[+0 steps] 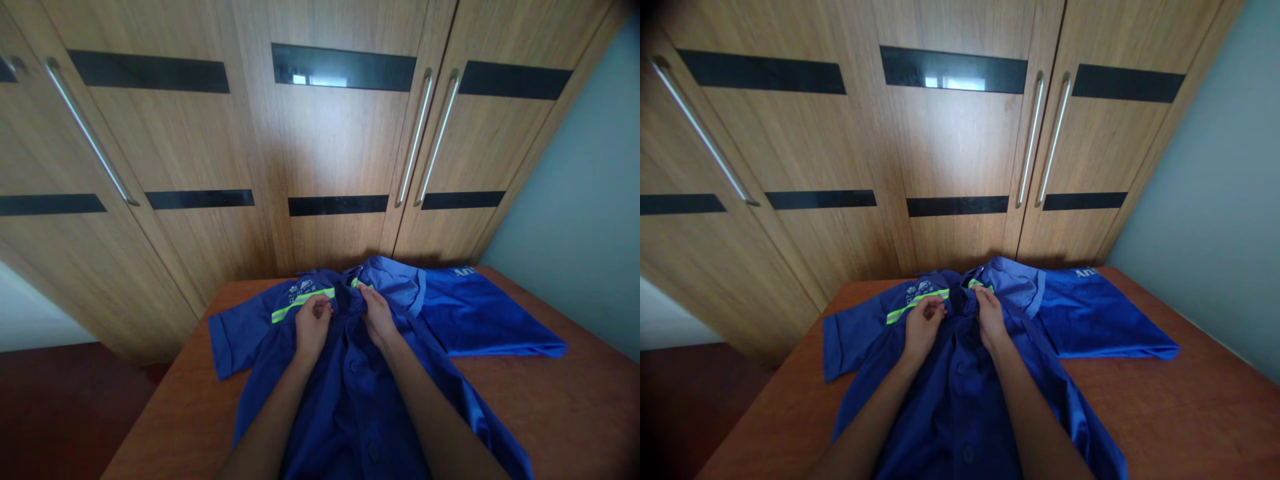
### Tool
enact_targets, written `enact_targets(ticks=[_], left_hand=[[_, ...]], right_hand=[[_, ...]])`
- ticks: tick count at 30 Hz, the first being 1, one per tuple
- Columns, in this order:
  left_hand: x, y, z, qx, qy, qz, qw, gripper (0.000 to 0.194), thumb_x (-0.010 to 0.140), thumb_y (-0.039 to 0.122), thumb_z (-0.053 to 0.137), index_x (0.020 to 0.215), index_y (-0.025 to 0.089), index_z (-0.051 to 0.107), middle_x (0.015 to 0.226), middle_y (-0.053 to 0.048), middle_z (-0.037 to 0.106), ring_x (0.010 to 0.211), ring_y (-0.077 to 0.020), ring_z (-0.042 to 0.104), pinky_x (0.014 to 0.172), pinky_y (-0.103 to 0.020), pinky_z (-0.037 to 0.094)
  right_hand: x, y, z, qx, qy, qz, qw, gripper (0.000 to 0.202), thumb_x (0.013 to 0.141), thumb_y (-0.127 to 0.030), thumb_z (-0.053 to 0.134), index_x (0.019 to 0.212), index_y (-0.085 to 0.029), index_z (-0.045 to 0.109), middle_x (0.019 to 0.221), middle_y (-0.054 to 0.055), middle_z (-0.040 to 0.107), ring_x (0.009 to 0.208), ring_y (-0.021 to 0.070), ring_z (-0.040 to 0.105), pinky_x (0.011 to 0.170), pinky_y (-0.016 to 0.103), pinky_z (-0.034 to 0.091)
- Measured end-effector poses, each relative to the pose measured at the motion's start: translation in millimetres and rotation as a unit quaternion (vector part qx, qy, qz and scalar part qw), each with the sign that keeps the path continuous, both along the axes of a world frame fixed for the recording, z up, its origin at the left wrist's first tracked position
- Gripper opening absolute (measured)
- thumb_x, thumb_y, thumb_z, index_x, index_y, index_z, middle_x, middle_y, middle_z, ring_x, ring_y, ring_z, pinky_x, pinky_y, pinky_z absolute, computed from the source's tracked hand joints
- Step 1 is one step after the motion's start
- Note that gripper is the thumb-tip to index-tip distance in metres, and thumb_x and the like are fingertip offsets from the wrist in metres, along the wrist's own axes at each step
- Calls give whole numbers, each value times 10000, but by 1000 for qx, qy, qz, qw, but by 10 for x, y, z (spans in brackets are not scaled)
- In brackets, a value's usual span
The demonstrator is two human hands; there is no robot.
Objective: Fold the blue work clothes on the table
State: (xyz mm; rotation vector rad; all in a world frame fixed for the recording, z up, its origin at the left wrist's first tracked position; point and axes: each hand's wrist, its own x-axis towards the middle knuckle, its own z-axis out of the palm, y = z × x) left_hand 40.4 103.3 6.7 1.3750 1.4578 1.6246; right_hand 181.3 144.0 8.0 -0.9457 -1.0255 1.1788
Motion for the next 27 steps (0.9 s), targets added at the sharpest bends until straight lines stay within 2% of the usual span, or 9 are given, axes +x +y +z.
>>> enact_targets(ticks=[3,5,7,10,13,16,20,27], left_hand=[[-1,-1,4,-4,2,2,1000,96,785,211,566,869,186,605,792,-28,678,697,-155,669,676,-265,543],[-2,-2,7,-6,2,4,1000,98,785,225,567,867,187,606,779,-25,678,697,-157,668,677,-266,541],[-3,-6,10,-7,0,5,1000,100,783,233,568,863,189,606,759,-18,671,690,-157,665,669,-265,538],[-3,-14,22,-5,-2,3,1000,98,777,228,565,860,192,604,747,-10,659,681,-152,660,657,-258,534],[2,-22,37,-4,-2,1,1000,90,778,215,561,857,195,599,738,-5,650,670,-147,654,650,-251,532],[9,-25,45,-2,-4,0,1000,78,782,213,561,851,197,594,736,-3,646,666,-144,651,653,-249,534],[15,-27,49,6,-16,-1,1000,76,787,230,564,849,194,591,768,-8,648,680,-145,658,671,-257,540],[26,-41,105,18,-38,-10,999,75,793,229,568,857,195,591,769,-9,647,694,-154,664,667,-263,540]], right_hand=[[58,15,24,16,-50,-7,999,347,680,-508,690,825,-193,675,819,46,698,814,219,621,756,338,476],[131,37,42,24,-84,-19,996,307,577,-428,780,749,-198,672,756,22,679,788,216,597,779,338,453],[217,61,63,29,-105,-39,993,267,541,-384,801,677,-209,653,682,-3,640,735,201,564,778,332,434],[315,92,96,35,-97,-72,992,254,590,-406,771,652,-215,616,646,-20,592,695,178,528,746,311,422],[334,101,112,32,-44,-88,995,304,641,-465,733,708,-218,570,668,-27,580,672,161,529,670,285,422],[304,86,111,15,20,-65,998,345,672,-518,701,751,-225,536,697,-20,608,639,158,562,599,280,434],[278,54,123,0,78,-24,997,351,665,-515,720,758,-226,544,764,4,661,670,172,620,588,289,468],[207,-7,184,14,90,25,996,321,707,-500,716,819,-236,572,777,-10,670,685,166,630,591,275,476]])
